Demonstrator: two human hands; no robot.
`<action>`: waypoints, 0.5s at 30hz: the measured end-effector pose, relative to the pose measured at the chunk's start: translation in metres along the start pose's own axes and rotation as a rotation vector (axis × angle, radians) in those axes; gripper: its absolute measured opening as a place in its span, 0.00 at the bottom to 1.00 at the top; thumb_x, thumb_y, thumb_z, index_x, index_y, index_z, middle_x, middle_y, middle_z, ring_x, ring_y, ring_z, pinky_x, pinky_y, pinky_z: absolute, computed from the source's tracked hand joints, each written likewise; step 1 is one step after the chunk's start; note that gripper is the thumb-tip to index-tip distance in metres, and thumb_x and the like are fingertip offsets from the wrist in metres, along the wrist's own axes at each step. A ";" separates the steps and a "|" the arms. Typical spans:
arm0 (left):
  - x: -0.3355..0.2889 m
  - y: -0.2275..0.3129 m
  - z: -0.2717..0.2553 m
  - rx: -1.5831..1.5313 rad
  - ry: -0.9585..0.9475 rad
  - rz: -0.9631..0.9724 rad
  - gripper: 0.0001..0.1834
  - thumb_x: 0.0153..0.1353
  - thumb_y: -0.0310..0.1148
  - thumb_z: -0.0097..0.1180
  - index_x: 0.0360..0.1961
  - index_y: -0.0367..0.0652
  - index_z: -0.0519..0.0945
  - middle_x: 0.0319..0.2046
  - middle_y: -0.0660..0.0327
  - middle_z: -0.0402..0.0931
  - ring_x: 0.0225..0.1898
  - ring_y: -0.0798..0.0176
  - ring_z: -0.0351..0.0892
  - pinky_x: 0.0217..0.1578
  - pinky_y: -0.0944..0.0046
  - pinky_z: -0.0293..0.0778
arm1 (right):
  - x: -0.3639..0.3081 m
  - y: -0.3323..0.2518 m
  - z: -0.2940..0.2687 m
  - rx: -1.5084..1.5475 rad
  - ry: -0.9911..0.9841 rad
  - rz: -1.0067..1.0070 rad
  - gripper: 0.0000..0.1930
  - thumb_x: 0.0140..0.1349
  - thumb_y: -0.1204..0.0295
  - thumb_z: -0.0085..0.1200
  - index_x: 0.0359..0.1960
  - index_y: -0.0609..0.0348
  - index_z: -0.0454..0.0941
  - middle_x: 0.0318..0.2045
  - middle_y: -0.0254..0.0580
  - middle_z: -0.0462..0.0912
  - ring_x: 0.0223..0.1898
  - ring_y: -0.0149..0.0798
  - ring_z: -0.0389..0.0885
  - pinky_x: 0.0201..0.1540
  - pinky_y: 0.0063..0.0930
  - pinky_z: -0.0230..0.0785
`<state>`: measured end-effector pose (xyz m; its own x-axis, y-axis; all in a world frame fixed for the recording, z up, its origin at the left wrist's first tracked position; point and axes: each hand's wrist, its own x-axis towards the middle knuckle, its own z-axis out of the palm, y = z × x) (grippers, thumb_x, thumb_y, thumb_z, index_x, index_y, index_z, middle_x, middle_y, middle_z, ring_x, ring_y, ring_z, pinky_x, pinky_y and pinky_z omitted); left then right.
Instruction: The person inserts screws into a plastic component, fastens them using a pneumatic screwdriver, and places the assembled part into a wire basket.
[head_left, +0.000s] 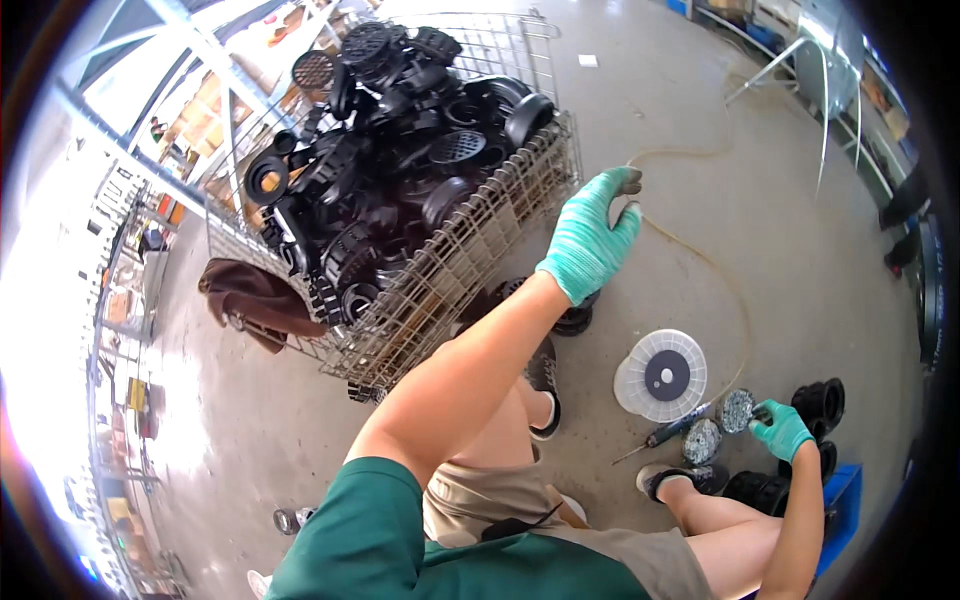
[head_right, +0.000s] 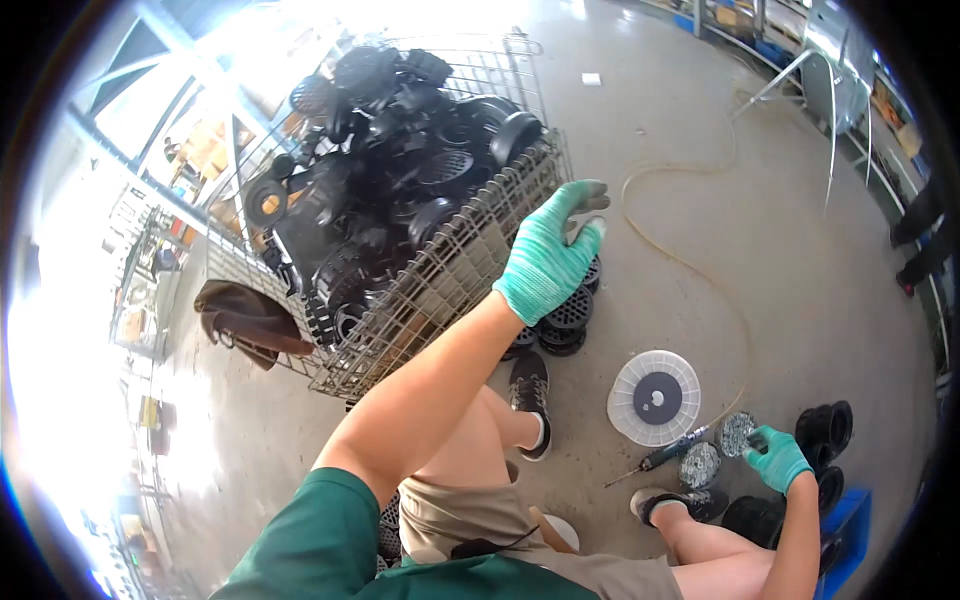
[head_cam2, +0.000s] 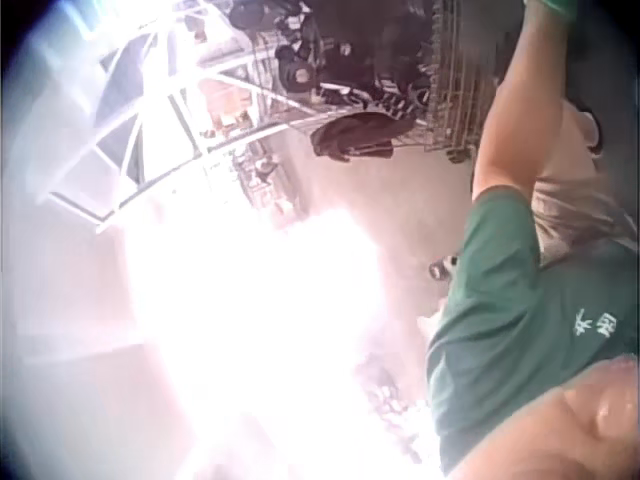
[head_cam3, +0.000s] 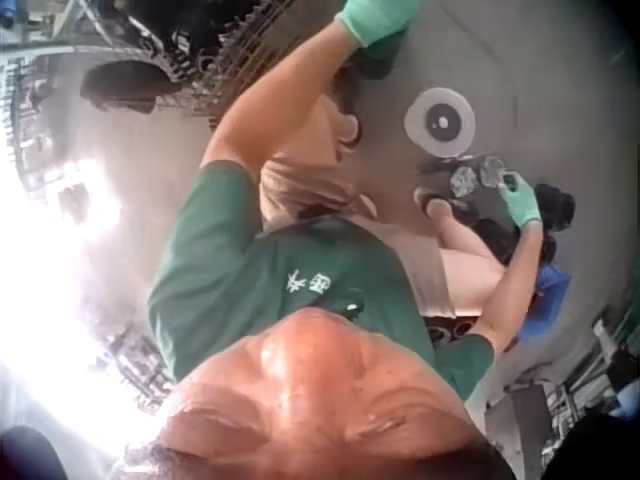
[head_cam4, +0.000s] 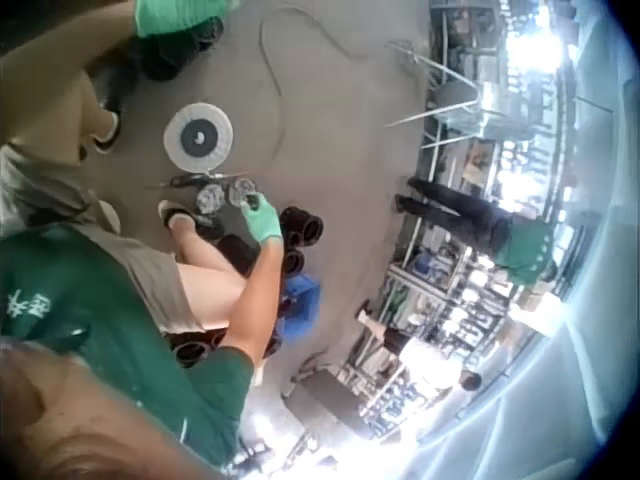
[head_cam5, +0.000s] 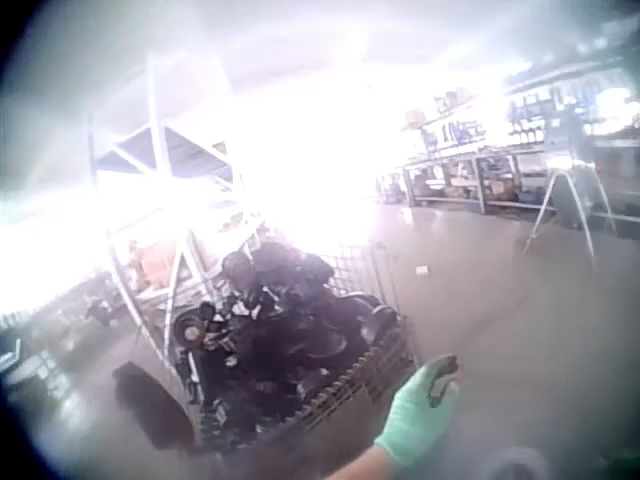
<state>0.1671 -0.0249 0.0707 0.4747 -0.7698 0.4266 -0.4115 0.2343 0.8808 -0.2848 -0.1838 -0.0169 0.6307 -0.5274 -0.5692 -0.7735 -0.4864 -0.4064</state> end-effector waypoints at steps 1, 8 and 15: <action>0.001 0.003 -0.005 0.006 0.025 0.035 0.21 0.68 0.20 0.52 0.62 0.37 0.72 0.55 0.56 0.79 0.58 0.66 0.76 0.59 0.65 0.72 | 0.004 0.003 -0.001 0.074 0.073 0.010 0.19 0.61 0.68 0.64 0.51 0.66 0.79 0.43 0.54 0.87 0.42 0.46 0.86 0.49 0.37 0.77; 0.010 0.034 -0.084 -0.169 0.184 -0.012 0.20 0.69 0.23 0.54 0.62 0.36 0.73 0.53 0.57 0.80 0.54 0.66 0.78 0.57 0.67 0.73 | 0.041 0.005 -0.004 0.049 0.061 0.063 0.18 0.62 0.68 0.63 0.51 0.67 0.79 0.43 0.52 0.87 0.44 0.43 0.85 0.51 0.35 0.77; -0.056 -0.010 -0.180 0.506 0.036 -0.274 0.20 0.67 0.31 0.60 0.59 0.39 0.77 0.54 0.55 0.81 0.54 0.59 0.81 0.57 0.61 0.75 | 0.046 -0.008 -0.012 0.122 0.104 -0.010 0.18 0.63 0.70 0.63 0.52 0.66 0.79 0.44 0.49 0.86 0.42 0.39 0.84 0.47 0.35 0.76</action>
<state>0.2845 0.1226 0.0746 0.6394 -0.7393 0.2111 -0.5863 -0.2912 0.7560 -0.2491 -0.2127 -0.0307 0.6364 -0.5955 -0.4902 -0.7651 -0.4067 -0.4992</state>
